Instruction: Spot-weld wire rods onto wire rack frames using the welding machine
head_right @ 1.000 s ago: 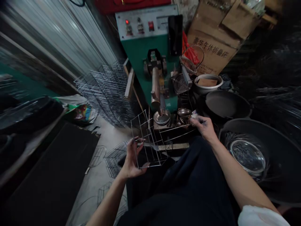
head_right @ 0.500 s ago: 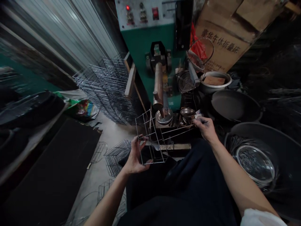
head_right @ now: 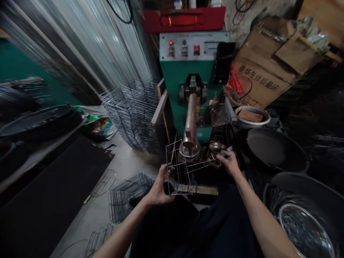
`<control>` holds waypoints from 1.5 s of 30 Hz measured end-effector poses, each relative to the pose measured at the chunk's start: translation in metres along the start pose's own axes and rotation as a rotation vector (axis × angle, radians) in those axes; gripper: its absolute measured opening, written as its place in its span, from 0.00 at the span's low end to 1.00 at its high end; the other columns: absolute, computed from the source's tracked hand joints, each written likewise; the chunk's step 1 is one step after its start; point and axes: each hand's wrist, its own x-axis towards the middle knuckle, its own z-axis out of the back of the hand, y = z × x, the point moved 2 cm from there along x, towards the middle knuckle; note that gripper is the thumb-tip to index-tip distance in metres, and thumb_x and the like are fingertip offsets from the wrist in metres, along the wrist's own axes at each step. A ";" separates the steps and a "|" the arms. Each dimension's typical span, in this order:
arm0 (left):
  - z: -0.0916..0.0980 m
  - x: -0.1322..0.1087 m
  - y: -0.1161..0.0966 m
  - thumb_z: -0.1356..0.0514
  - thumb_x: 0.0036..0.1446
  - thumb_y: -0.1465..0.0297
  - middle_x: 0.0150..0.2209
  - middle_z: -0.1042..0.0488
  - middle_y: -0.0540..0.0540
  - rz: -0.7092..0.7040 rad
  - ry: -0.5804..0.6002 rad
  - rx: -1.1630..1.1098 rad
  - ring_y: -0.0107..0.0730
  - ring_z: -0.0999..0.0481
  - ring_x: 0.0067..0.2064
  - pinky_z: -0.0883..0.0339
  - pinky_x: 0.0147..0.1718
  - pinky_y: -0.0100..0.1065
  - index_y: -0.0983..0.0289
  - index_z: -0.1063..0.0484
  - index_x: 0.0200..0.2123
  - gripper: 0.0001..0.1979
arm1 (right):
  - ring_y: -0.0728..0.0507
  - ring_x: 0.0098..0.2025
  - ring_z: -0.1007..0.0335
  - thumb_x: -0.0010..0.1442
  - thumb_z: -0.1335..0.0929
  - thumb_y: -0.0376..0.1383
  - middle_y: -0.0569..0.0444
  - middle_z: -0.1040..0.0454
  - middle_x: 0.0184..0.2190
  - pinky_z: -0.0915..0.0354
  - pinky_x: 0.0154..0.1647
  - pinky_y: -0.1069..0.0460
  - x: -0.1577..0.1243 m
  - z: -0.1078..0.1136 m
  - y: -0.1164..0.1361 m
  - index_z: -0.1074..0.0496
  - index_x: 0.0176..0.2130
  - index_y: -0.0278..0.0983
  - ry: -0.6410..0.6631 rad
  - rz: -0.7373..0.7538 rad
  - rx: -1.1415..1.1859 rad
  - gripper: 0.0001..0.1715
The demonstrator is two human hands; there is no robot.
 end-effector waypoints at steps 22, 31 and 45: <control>-0.001 0.032 0.011 0.30 0.39 0.71 0.60 0.45 0.62 -0.060 -0.015 -0.039 0.55 0.33 0.62 0.37 0.66 0.61 0.58 0.54 0.70 0.57 | 0.49 0.24 0.49 0.48 0.26 0.59 0.59 0.44 0.18 0.48 0.25 0.53 0.023 0.002 0.008 0.39 0.18 0.39 0.032 0.024 -0.118 0.33; -0.002 0.041 0.015 0.30 0.40 0.70 0.61 0.42 0.64 -0.078 -0.021 -0.042 0.56 0.32 0.62 0.35 0.64 0.60 0.58 0.54 0.70 0.56 | 0.49 0.24 0.47 0.48 0.24 0.59 0.59 0.43 0.19 0.47 0.25 0.52 0.029 0.006 0.004 0.37 0.19 0.38 0.054 0.010 -0.115 0.33; -0.003 0.047 0.027 0.29 0.41 0.69 0.63 0.43 0.65 -0.062 -0.019 -0.054 0.60 0.36 0.66 0.40 0.67 0.62 0.60 0.54 0.70 0.56 | 0.49 0.26 0.51 0.47 0.25 0.58 0.60 0.46 0.20 0.50 0.28 0.52 0.037 0.006 -0.002 0.42 0.19 0.39 0.065 -0.039 -0.133 0.33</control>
